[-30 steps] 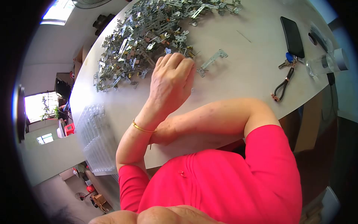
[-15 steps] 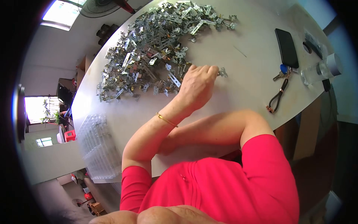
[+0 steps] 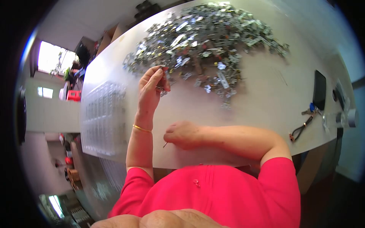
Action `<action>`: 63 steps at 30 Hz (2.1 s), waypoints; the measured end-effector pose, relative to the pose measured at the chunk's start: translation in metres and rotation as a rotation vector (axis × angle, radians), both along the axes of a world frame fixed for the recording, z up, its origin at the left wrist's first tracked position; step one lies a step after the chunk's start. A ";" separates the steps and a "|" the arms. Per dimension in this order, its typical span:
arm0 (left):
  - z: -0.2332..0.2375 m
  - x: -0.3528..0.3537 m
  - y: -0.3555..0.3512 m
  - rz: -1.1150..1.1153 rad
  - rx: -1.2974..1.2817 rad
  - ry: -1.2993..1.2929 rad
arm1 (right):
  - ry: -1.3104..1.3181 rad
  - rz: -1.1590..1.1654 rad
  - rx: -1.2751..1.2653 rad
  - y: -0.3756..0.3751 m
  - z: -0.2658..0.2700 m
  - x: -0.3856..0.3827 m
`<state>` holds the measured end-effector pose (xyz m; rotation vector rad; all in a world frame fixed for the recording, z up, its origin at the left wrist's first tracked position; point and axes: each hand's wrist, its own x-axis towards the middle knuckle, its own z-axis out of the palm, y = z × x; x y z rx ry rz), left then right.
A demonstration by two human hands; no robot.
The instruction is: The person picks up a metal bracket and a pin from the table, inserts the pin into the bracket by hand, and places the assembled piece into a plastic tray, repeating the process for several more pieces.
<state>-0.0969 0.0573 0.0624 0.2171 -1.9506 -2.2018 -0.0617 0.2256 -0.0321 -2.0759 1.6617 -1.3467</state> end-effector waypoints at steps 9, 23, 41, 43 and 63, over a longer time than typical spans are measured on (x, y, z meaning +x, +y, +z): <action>-0.057 0.051 -0.057 0.112 0.235 -0.095 | -0.520 -0.316 0.097 -0.011 0.019 -0.015; -0.060 0.070 -0.095 0.264 0.211 -0.106 | -0.847 -0.599 0.047 -0.110 0.022 -0.044; -0.075 0.071 -0.096 0.217 -0.304 0.015 | -0.809 -0.540 0.095 -0.102 0.015 -0.049; -0.079 0.070 -0.097 0.210 -0.325 0.039 | -0.783 -0.565 0.119 -0.101 0.015 -0.050; -0.067 0.073 -0.109 0.181 0.325 -0.052 | -0.845 -0.589 0.007 -0.098 0.019 -0.040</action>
